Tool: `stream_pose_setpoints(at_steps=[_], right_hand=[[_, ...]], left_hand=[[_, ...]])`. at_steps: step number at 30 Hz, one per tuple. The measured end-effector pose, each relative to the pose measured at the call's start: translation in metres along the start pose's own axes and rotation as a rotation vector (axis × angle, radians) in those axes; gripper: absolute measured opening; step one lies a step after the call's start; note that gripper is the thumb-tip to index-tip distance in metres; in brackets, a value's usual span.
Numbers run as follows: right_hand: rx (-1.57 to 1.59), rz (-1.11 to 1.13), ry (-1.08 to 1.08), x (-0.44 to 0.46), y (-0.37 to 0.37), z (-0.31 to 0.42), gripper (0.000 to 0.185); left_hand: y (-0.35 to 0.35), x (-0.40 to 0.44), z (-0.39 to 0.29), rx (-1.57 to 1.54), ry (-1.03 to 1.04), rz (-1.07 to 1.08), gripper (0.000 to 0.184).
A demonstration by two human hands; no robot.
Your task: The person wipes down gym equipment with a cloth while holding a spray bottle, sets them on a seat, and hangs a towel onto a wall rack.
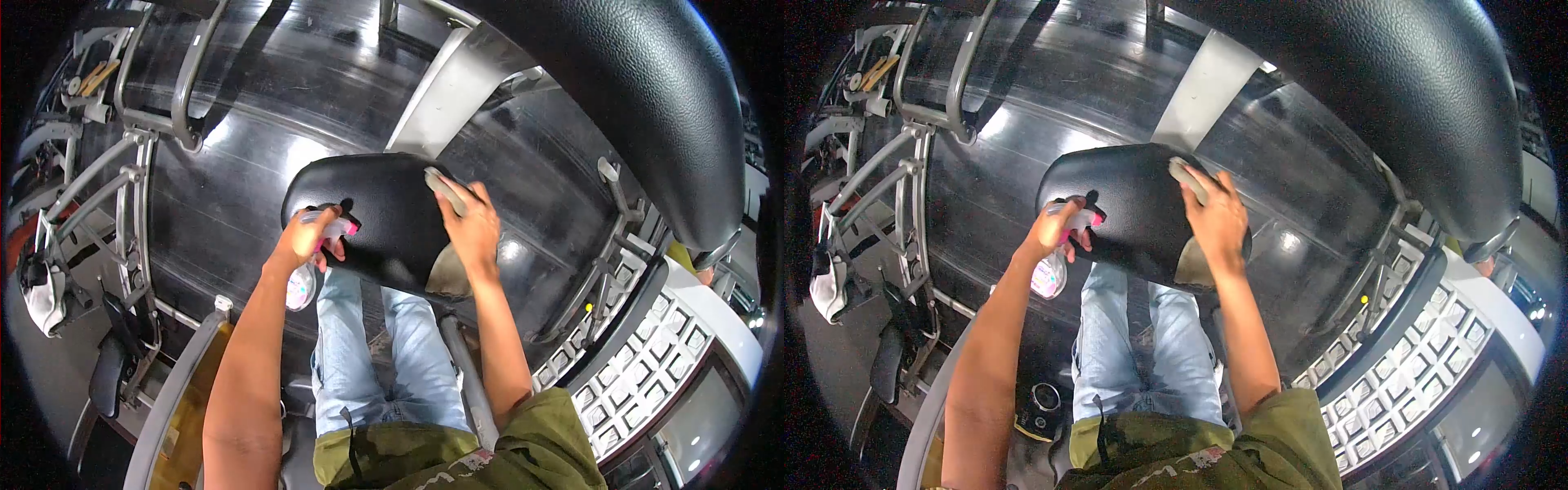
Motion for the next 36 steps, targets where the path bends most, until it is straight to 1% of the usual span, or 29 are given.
stream_pose_setpoints(at_steps=[2,3,5,6,8,9,11,12,14,18,20,21,22,24,25,27,28,30,31,32,34,35,36], right_hand=[[-0.015,-0.081,0.026,-0.004,-0.016,-0.032,0.03],[-0.018,-0.08,0.016,-0.003,-0.015,-0.043,0.03],[0.041,-0.032,0.122,0.003,-0.009,-0.07,0.034],[0.036,-0.028,0.114,0.009,-0.008,-0.066,0.034],[0.059,0.109,0.136,0.03,0.01,-0.057,0.038],[0.047,0.118,0.109,0.043,0.025,-0.055,0.042],[0.086,0.205,0.072,0.062,0.037,-0.019,0.051],[0.083,0.21,0.07,0.074,0.042,-0.006,0.051],[-0.063,0.366,-0.028,0.089,0.07,0.019,0.052],[-0.131,0.358,-0.046,0.097,0.07,0.021,0.055],[-0.064,0.492,0.063,0.087,0.06,0.008,0.059],[-0.08,0.388,0.077,0.085,0.049,-0.006,0.062],[-0.085,0.392,0.071,0.079,0.048,-0.02,0.062],[-0.101,0.268,0.159,0.077,0.037,-0.052,0.063],[-0.108,0.27,0.153,0.077,0.041,-0.057,0.063],[-0.121,0.355,0.308,0.078,0.05,-0.073,0.063],[-0.129,0.353,0.301,0.08,0.051,-0.067,0.063],[-0.175,0.24,0.155,0.087,0.049,-0.035,0.062],[-0.041,0.341,0.143,0.09,0.058,-0.02,0.058],[-0.044,0.342,0.14,0.099,0.065,-0.005,0.058],[-0.257,0.436,-0.228,0.096,0.093,0.052,0.05],[-0.257,0.438,-0.228,0.096,0.098,0.064,0.05],[-0.259,0.528,-0.268,0.088,0.108,0.08,0.045]], left_hand=[[0.0,0.0,-0.002,-0.001,0.004,-0.007,0.048],[-0.001,0.0,-0.001,0.007,0.007,-0.007,0.048],[-0.001,-0.003,-0.004,0.01,0.016,-0.021,0.049],[-0.002,-0.002,-0.002,0.001,0.017,-0.027,0.049],[0.0,0.001,0.0,0.035,0.021,0.036,0.051],[0.0,0.002,0.0,0.031,0.019,0.034,0.051],[0.001,0.0,0.001,0.001,-0.002,0.029,0.049],[0.001,-0.001,0.001,-0.004,-0.005,0.026,0.049],[-0.001,-0.002,0.0,0.004,-0.008,-0.007,0.047],[-0.002,-0.003,-0.004,-0.001,0.009,0.002,0.05],[0.0,-0.002,0.0,-0.018,-0.001,0.053,0.05],[0.0,-0.002,-0.002,-0.026,0.0,0.048,0.05],[0.001,-0.004,-0.004,-0.007,-0.01,0.05,0.049],[-0.001,-0.005,-0.004,0.004,-0.022,0.046,0.048],[-0.001,-0.004,-0.003,0.001,-0.014,0.05,0.049],[-0.001,-0.003,-0.004,0.005,0.008,0.062,0.05],[-0.001,-0.003,-0.004,-0.004,0.013,0.061,0.05],[0.0,-0.002,-0.003,0.013,0.009,0.089,0.05],[0.0,0.0,-0.002,0.01,0.013,0.09,0.05],[-0.001,0.001,0.001,0.019,0.005,0.098,0.05],[-0.002,0.001,0.006,0.031,-0.007,0.105,0.051],[-0.002,0.001,0.006,0.017,0.0,0.099,0.051],[-0.001,0.002,0.006,0.003,0.007,0.094,0.051]])
Point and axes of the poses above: each hand's wrist, its own x-axis towards the middle knuckle, its own y-axis out of the palm, z = x × y, the point moved 10 cm from there along x, towards the middle knuckle, and after that the axes turned 15 degrees about y, right-handed, at the moved point
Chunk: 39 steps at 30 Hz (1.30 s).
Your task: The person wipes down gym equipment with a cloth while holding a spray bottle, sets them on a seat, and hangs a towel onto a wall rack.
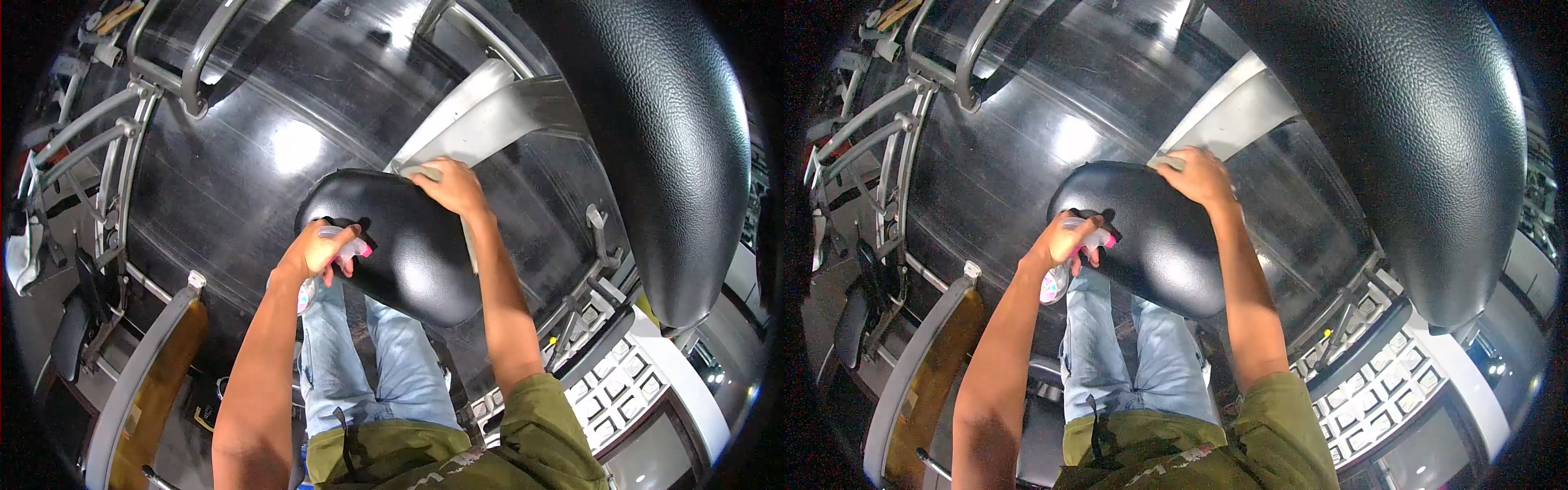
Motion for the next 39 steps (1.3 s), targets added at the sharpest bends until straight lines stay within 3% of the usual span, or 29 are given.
stream_pose_setpoints(at_steps=[2,5,10,13,17,24,32,39], right_hand=[[0.001,0.085,-0.048,-0.005,0.004,0.021,0.04],[0.085,-0.067,-0.126,-0.03,-0.011,0.03,0.029],[0.136,-0.2,-0.104,-0.084,-0.028,0.005,0.027],[0.139,-0.477,-0.04,-0.105,-0.042,-0.027,0.028],[0.172,-0.52,0.142,-0.105,-0.029,-0.028,0.027],[0.182,-0.314,-0.021,-0.119,0.003,0.047,0.034],[0.176,-0.661,0.287,-0.171,-0.012,-0.042,0.028],[0.34,-0.597,0.234,-0.162,0.033,0.042,0.04]], left_hand=[[0.001,-0.001,-0.001,-0.005,-0.014,0.0,0.051],[0.001,-0.003,-0.001,-0.018,-0.022,-0.017,0.051],[0.002,-0.001,-0.004,-0.002,-0.016,0.012,0.05],[0.001,-0.003,-0.007,0.028,-0.036,0.01,0.052],[0.002,-0.004,-0.004,0.008,-0.037,0.008,0.053],[0.003,-0.005,-0.008,0.003,-0.043,0.015,0.054],[0.003,0.001,0.0,0.008,-0.027,0.077,0.052],[0.003,0.001,-0.007,-0.031,0.079,0.056,0.052]])
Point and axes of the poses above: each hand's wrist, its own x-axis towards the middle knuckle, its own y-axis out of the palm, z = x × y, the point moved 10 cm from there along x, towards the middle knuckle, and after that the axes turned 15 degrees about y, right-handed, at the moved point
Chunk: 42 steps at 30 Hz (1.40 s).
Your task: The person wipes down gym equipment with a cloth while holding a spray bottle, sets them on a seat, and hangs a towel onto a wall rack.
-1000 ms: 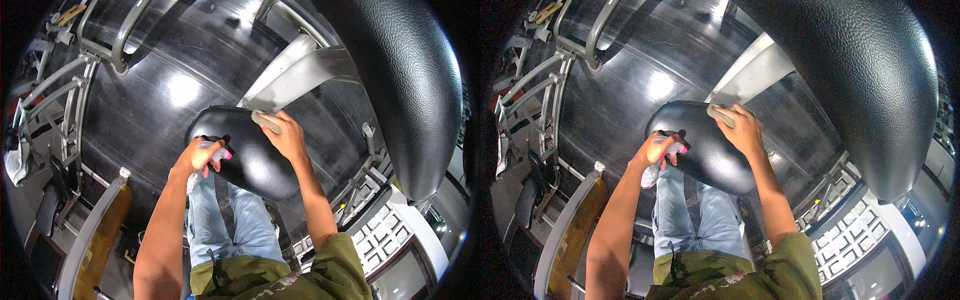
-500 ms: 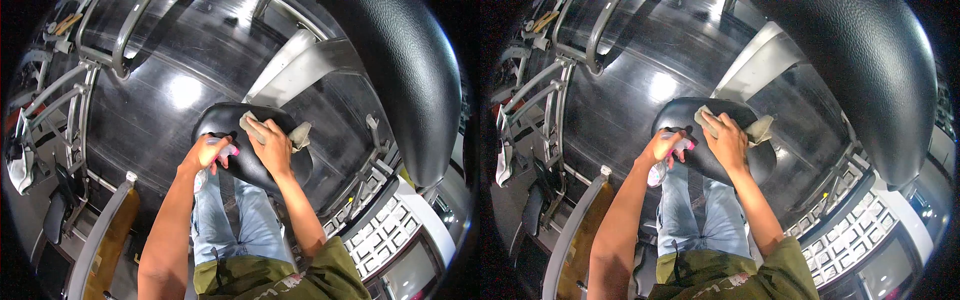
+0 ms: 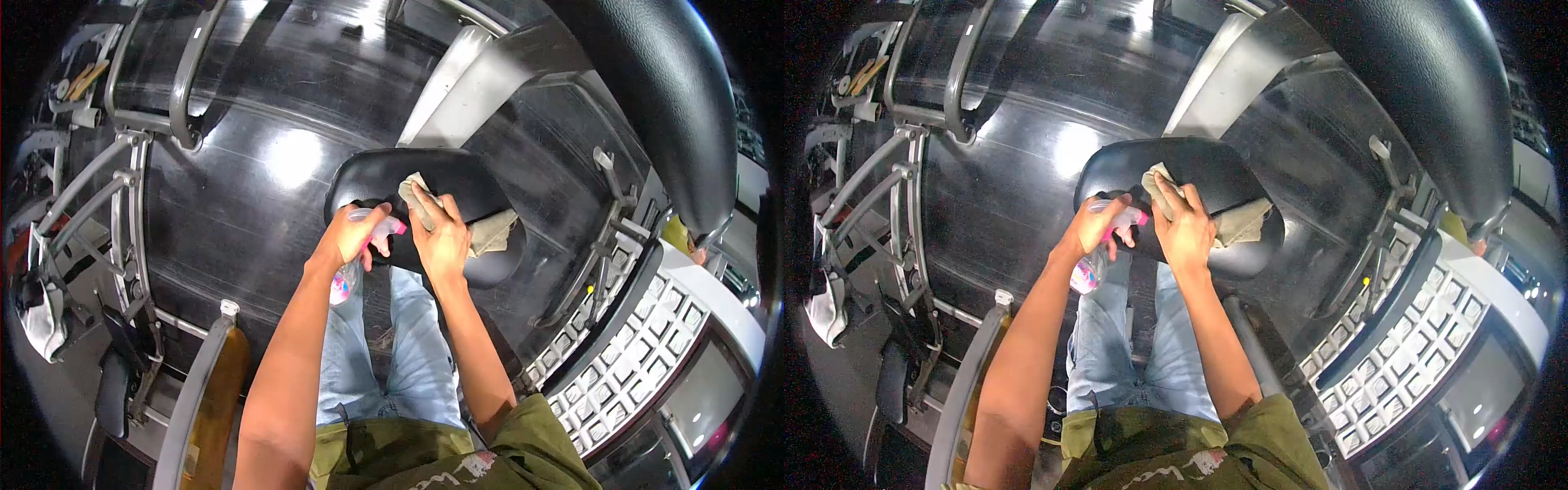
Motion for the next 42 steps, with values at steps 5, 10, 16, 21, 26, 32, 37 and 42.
stream_pose_setpoints(at_steps=[5,10,16,21,26,32,37,42], right_hand=[[-0.118,-0.101,0.036,-0.025,-0.027,-0.033,0.038],[-0.106,-0.334,0.228,-0.042,-0.059,-0.065,0.032],[0.162,-0.113,0.3,-0.062,0.01,-0.02,0.041],[0.005,-0.176,0.139,-0.085,-0.016,-0.038,0.041],[0.043,-0.326,0.226,-0.094,-0.039,-0.065,0.039],[0.041,-0.12,0.088,-0.096,0.026,-0.008,0.056],[-0.207,-0.017,-0.084,-0.104,0.007,-0.036,0.063],[-0.44,-0.025,-0.16,-0.111,-0.019,-0.074,0.049]], left_hand=[[0.0,-0.002,-0.001,0.032,0.095,0.045,0.053],[-0.001,-0.003,-0.001,0.082,0.157,0.115,0.056],[-0.003,-0.013,-0.004,-0.099,0.323,0.117,0.055],[-0.017,-0.029,0.005,-0.155,0.361,0.012,0.056],[-0.043,-0.061,0.012,-0.022,0.352,-0.201,0.051],[-0.051,-0.075,0.035,-0.1,0.314,-0.234,0.048],[-0.079,-0.084,0.062,-0.171,0.249,-0.309,0.057],[-0.095,-0.097,0.066,-0.122,0.254,-0.365,0.055]])
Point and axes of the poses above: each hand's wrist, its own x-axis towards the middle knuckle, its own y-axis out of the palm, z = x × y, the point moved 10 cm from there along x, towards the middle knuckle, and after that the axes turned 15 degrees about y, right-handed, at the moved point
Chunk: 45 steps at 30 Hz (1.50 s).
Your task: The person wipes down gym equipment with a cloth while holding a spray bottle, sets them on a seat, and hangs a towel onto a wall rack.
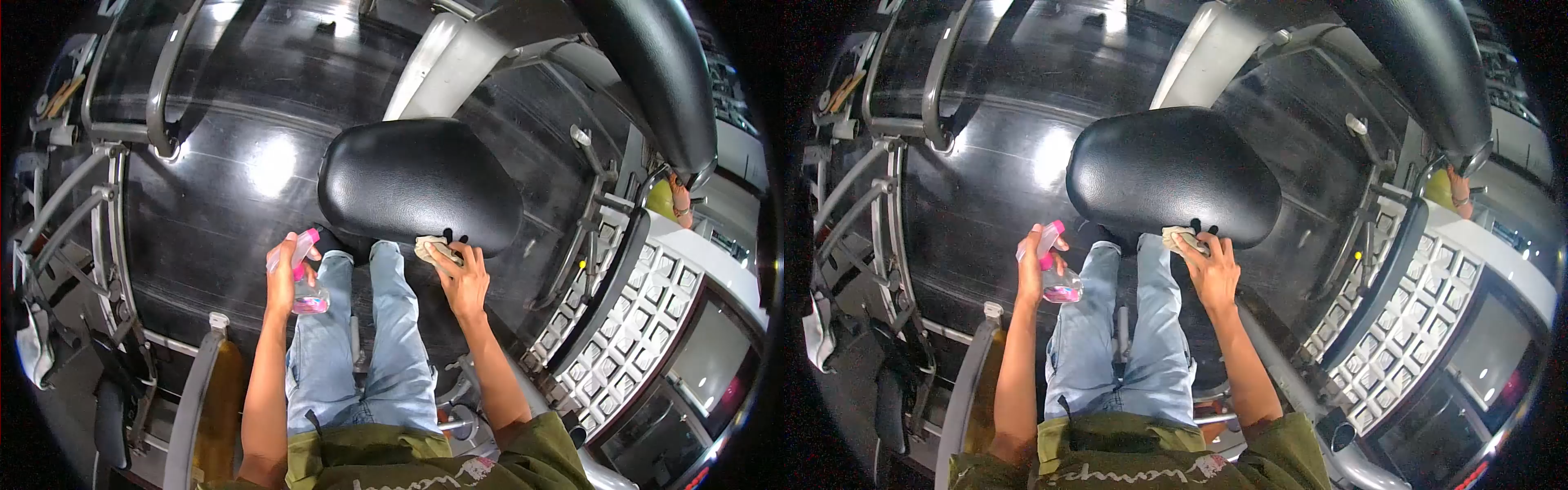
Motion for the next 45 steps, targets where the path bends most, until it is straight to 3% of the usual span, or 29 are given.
stream_pose_setpoints(at_steps=[5,7,12,13,18,27,31,34,36,43,45], right_hand=[[-0.061,0.009,-0.305,0.016,0.004,0.03,0.044],[-0.125,0.085,-0.603,0.018,0.016,0.068,0.041],[-0.212,0.094,-0.894,0.017,0.034,0.135,0.021],[-0.265,0.092,-0.919,0.016,0.039,0.144,0.031],[-0.267,0.101,-0.913,0.019,0.038,0.16,0.032],[-0.379,0.214,-0.851,0.035,0.006,0.09,0.039],[-0.193,0.154,-0.775,0.051,-0.013,0.099,0.044],[-0.041,0.179,-0.584,0.064,-0.02,0.093,0.043],[-0.019,0.147,-0.582,0.064,-0.02,0.092,0.045],[0.02,0.231,-0.706,0.06,0.007,0.145,0.043],[0.036,0.275,-0.715,0.061,0.019,0.175,0.04]], left_hand=[[-0.006,-0.012,-0.006,-0.001,0.023,0.016,0.053],[-0.008,-0.015,-0.005,-0.017,0.035,0.001,0.053],[-0.01,-0.022,0.006,-0.043,0.032,-0.04,0.053],[-0.008,-0.023,0.008,-0.053,0.033,-0.039,0.054],[-0.011,-0.031,0.015,-0.097,0.057,-0.099,0.052],[-0.004,-0.031,-0.002,-0.113,0.097,-0.201,0.044],[0.018,-0.018,-0.021,0.136,0.096,-0.228,0.038],[0.037,-0.007,-0.034,0.308,0.092,-0.196,0.046],[0.038,0.001,-0.034,0.45,0.038,-0.154,0.049],[0.016,-0.006,-0.034,0.354,0.067,-0.133,0.048],[0.008,-0.012,-0.019,0.089,-0.015,-0.085,0.043]])
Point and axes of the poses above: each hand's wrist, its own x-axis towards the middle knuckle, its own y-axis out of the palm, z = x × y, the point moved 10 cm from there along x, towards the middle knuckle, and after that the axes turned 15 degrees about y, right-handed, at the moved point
